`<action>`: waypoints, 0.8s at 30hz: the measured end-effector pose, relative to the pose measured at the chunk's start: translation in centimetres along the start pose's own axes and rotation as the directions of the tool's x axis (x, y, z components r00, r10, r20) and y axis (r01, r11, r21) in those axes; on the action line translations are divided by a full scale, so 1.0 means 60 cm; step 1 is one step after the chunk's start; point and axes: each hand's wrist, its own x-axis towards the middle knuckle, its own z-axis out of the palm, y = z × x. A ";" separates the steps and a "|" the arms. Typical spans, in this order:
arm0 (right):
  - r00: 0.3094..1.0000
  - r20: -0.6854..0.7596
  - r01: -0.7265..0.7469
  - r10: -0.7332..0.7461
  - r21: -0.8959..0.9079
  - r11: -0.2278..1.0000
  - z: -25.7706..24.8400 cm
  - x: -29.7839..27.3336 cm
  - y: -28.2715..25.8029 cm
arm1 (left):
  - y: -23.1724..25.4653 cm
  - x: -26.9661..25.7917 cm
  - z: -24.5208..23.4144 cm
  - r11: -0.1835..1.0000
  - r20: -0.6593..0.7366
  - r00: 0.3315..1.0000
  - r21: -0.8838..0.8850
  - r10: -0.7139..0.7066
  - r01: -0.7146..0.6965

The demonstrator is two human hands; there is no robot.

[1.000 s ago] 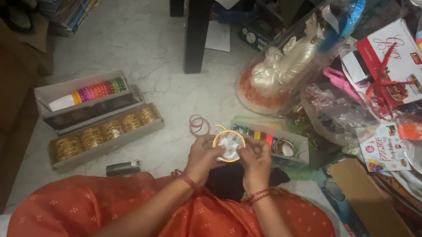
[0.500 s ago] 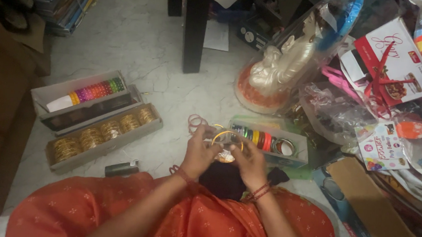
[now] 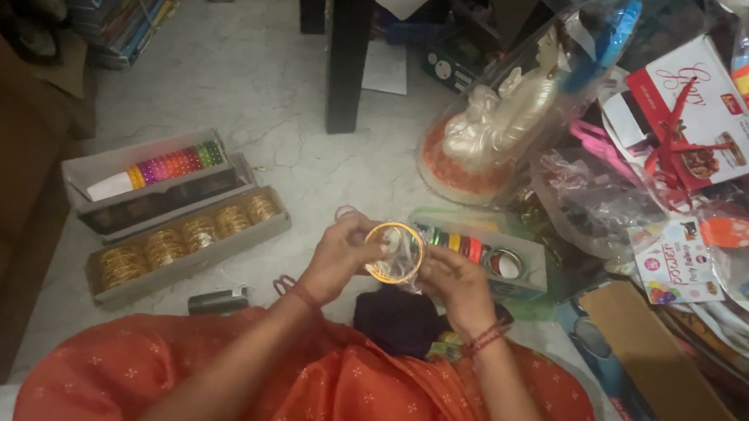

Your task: Organizing and packaging bangles into various boxes and plastic bags on the floor.

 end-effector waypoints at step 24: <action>0.980 0.199 -0.089 -0.010 0.478 0.874 -0.045 0.016 0.055 | 0.009 0.007 -0.017 0.951 0.247 0.965 -0.266 -0.093 0.160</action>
